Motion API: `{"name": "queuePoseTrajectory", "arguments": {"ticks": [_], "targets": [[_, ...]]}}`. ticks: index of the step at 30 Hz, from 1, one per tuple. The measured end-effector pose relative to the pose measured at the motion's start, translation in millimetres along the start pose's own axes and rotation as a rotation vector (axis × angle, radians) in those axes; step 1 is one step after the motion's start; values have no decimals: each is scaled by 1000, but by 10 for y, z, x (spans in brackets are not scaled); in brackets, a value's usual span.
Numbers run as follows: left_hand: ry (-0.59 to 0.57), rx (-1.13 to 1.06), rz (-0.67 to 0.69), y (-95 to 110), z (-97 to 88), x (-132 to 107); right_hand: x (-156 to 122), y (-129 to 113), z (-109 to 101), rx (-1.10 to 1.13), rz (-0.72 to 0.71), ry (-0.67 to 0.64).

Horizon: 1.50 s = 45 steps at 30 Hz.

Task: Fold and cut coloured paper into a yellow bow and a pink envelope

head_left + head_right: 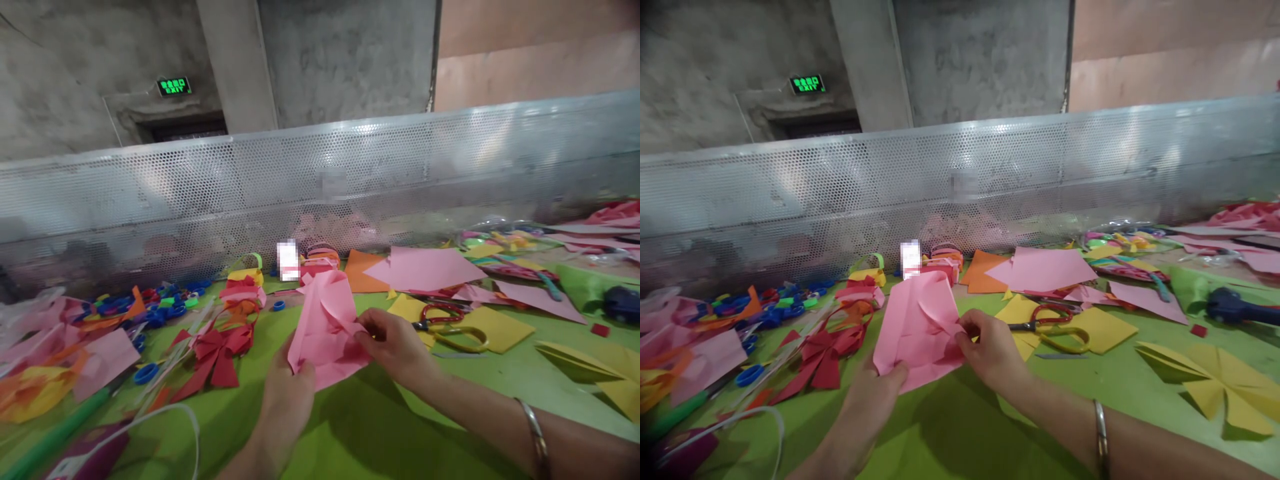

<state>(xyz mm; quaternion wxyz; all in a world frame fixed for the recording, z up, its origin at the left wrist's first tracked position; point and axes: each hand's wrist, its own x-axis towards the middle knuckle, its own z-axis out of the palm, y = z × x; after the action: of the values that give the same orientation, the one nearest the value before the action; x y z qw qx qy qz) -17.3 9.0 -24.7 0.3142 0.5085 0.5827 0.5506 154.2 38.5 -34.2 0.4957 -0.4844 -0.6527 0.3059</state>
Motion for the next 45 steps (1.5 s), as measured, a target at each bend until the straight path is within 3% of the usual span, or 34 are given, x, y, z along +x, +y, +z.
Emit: {"name": "queuePoseTrajectory", "arguments": {"ticks": [3,6,10,16,21,24,27,29,31,35,38,42,45], "targets": [[-37,56,-28,61,-7,-16,1,-2,5,21,22,27],[-71,74,-8,149,-11,-42,-26,-46,-3,68,73,-46],[-99,-64,83,209,-20,-65,-47,-100,-32,140,172,-47],[-257,30,164,144,-54,-56,-16,-103,-60,145,141,-13],[-260,123,166,173,-50,-53,26,-57,-72,144,100,-7],[-217,146,150,202,-40,-55,49,-53,-147,-110,-66,172],[-166,127,145,186,-11,-66,8,-129,-215,-559,-560,405],[-164,95,156,149,24,-79,-62,-207,-199,-760,-887,384],[-174,67,179,114,62,-99,-136,-267,-130,-830,-1060,292],[-251,39,202,122,92,-157,-179,-279,11,-839,-1077,228],[-327,-108,115,150,58,-184,-137,-229,16,-785,-1021,219],[-347,-442,-25,129,-2,-157,-112,-181,-37,-743,-1004,216],[-370,-557,-114,137,-30,-130,-119,-183,-76,-709,-1020,203]]}}
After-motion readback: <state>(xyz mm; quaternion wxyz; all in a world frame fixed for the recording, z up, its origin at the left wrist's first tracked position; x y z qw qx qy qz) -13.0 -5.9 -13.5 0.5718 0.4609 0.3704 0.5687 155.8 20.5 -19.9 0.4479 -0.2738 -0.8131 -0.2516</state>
